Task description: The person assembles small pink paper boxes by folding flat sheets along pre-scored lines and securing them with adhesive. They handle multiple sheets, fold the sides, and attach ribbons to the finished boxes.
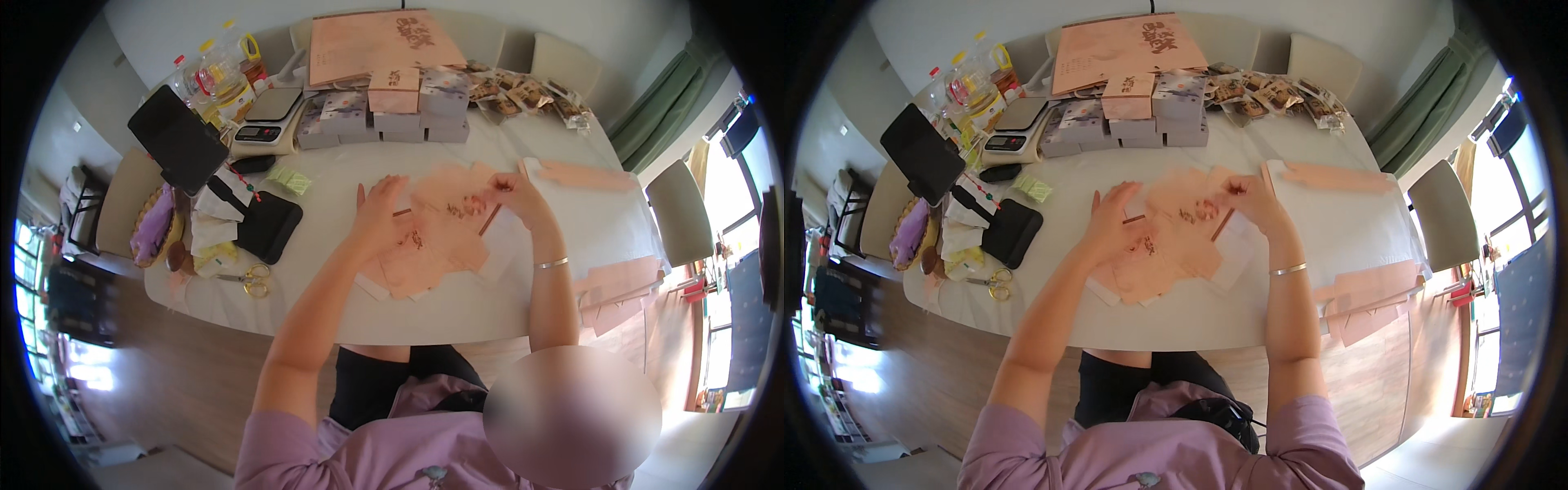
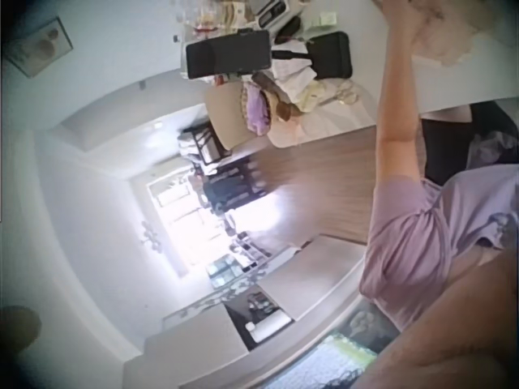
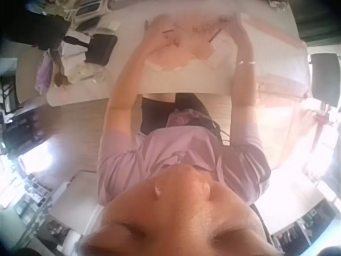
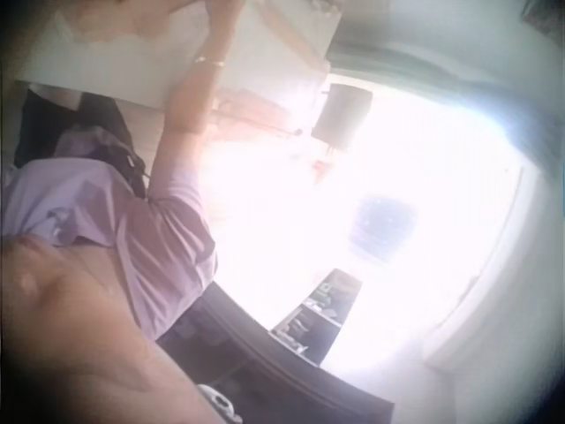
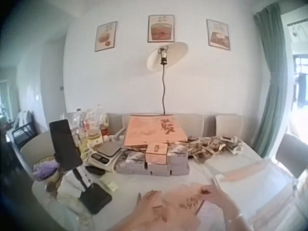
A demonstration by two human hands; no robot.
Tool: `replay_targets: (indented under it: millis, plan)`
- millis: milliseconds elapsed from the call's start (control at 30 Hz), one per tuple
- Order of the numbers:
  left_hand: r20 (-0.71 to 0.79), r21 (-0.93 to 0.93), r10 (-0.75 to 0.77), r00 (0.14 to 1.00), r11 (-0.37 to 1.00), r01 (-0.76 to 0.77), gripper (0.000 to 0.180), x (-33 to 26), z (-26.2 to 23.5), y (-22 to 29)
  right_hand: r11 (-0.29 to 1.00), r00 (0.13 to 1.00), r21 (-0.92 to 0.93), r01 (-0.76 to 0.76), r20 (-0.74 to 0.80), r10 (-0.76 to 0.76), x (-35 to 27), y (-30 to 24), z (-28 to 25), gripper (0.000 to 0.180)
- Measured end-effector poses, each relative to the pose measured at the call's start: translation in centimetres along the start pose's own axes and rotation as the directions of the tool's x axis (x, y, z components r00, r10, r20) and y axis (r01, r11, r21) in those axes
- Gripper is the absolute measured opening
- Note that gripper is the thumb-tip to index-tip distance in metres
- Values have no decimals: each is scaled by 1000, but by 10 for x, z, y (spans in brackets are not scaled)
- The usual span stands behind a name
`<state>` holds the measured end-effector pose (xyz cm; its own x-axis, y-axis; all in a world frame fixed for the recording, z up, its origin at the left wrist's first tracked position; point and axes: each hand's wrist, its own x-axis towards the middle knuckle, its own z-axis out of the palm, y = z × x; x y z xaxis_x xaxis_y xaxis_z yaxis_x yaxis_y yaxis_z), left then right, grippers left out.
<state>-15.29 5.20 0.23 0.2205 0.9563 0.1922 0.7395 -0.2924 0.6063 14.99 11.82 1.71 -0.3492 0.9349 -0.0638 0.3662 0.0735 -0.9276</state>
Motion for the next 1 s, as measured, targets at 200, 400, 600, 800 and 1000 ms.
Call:
replay_targets:
  millis: [200,400,600,800,1000]
  plan:
    - [-69,-847,-148,987,532,21,43,4,-1,18,742,962,617,260,-234,-142,-6,-32,24,14]
    - [-33,-921,-220,975,386,56,20,1,-14,22,756,988,647,99,-156,5,-15,-54,49,22]
    - [-106,-947,-324,940,321,4,19,2,-28,22,767,997,639,53,3,-71,-8,-26,43,24]
    - [-118,-945,-311,943,328,-10,21,1,-26,18,792,991,598,123,-37,-126,-6,-27,47,25]
    - [-144,-910,-317,938,414,0,20,3,-15,17,735,954,609,298,-220,-204,-8,-40,66,24]
